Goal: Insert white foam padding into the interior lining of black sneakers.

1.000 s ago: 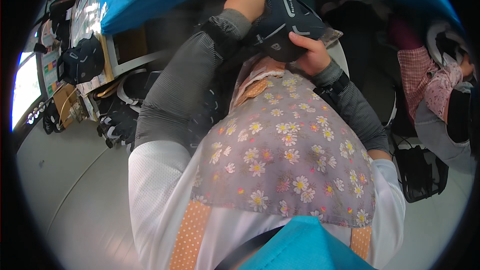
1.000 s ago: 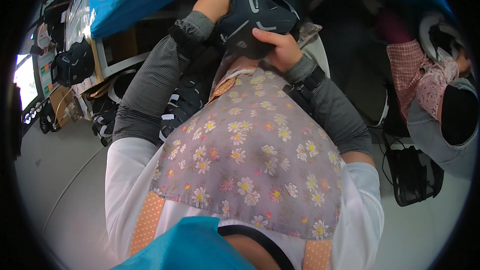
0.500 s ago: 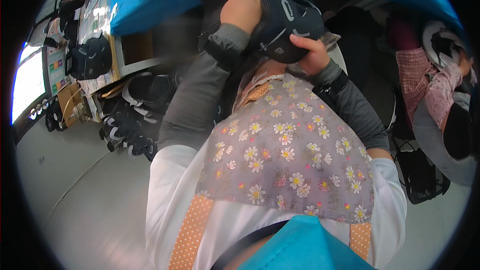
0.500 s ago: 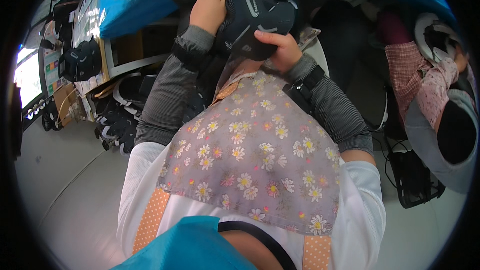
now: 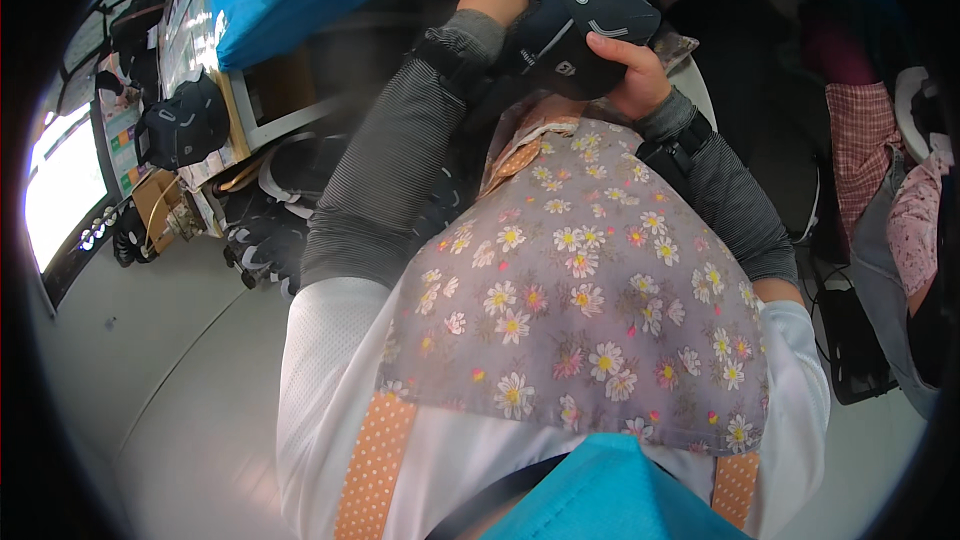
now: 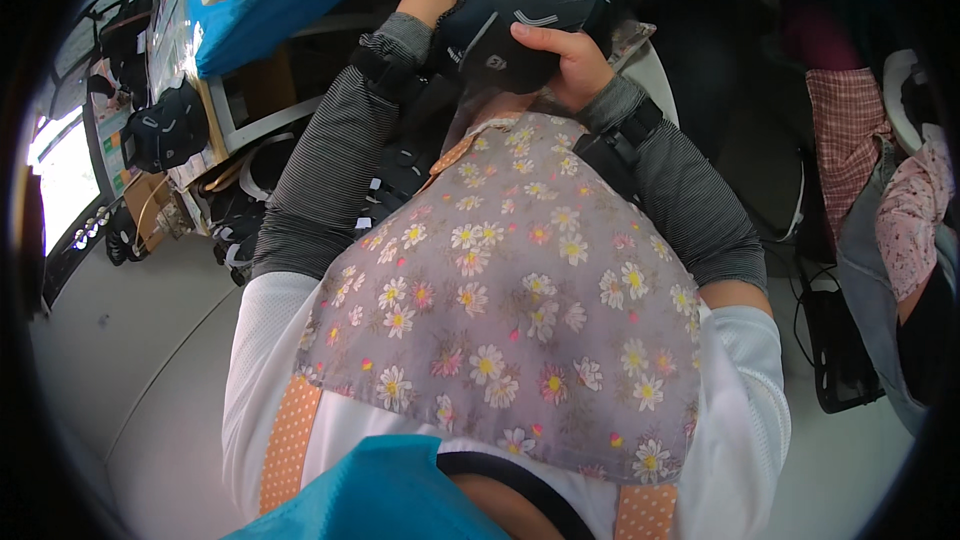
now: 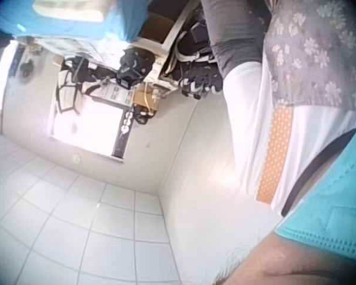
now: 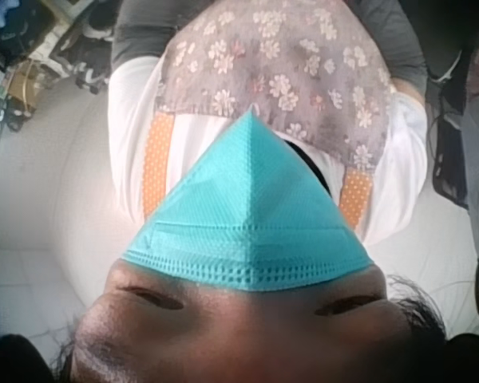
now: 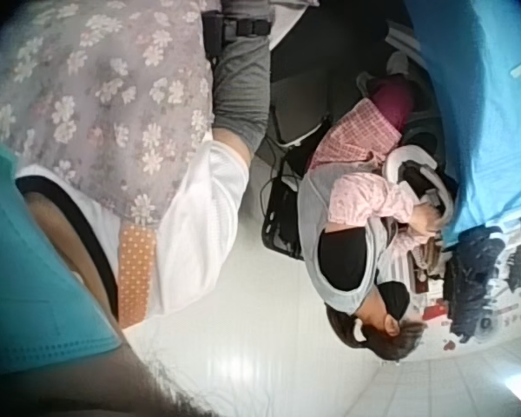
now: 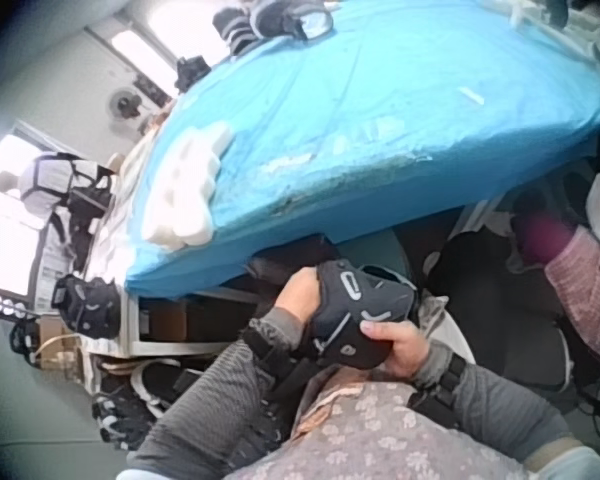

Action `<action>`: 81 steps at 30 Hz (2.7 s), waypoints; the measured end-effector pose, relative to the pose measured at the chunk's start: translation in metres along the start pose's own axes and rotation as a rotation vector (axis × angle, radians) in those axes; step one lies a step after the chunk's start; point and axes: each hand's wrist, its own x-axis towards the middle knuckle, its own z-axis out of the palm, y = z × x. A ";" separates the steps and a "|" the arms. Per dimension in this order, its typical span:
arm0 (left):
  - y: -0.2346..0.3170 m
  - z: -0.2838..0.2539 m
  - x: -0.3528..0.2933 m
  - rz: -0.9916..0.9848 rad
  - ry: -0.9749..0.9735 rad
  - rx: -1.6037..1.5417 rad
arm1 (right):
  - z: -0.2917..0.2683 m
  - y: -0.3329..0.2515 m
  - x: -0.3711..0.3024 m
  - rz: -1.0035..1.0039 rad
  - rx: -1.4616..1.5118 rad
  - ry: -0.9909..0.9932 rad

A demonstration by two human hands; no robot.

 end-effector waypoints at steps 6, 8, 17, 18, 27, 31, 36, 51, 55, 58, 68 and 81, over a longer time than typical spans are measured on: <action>0.007 -0.007 -0.012 -0.014 0.090 0.007 | 0.007 -0.004 -0.001 0.011 0.031 0.049; 0.020 -0.014 -0.022 -0.134 0.198 0.031 | 0.004 -0.004 0.000 0.057 0.022 0.031; 0.012 -0.013 -0.016 -0.063 0.141 -0.035 | -0.006 -0.004 0.004 0.035 -0.027 0.041; 0.011 -0.012 -0.014 -0.065 0.127 -0.036 | -0.001 -0.002 0.002 0.003 -0.044 0.053; 0.009 -0.007 -0.011 0.040 -0.028 -0.214 | 0.003 -0.002 0.000 -0.051 -0.065 0.084; 0.017 -0.014 -0.020 0.091 0.082 0.013 | 0.012 -0.003 -0.006 -0.028 -0.021 0.076; 0.013 -0.021 -0.021 0.064 0.188 -0.123 | 0.023 -0.002 -0.007 -0.067 -0.039 0.114; 0.003 0.004 -0.010 0.037 0.090 -0.351 | 0.018 -0.003 -0.007 -0.075 -0.023 0.169; 0.013 -0.003 -0.019 -0.047 0.185 -0.214 | 0.021 -0.005 -0.008 -0.039 0.007 0.201; 0.036 -0.021 -0.027 -0.097 0.204 -0.039 | 0.032 -0.005 -0.011 -0.089 0.056 0.191; 0.009 -0.007 0.000 -0.076 0.054 -0.128 | 0.012 -0.005 -0.002 -0.070 0.029 0.163; 0.010 -0.011 -0.003 -0.069 0.226 -0.120 | 0.024 -0.010 -0.002 -0.133 -0.014 0.162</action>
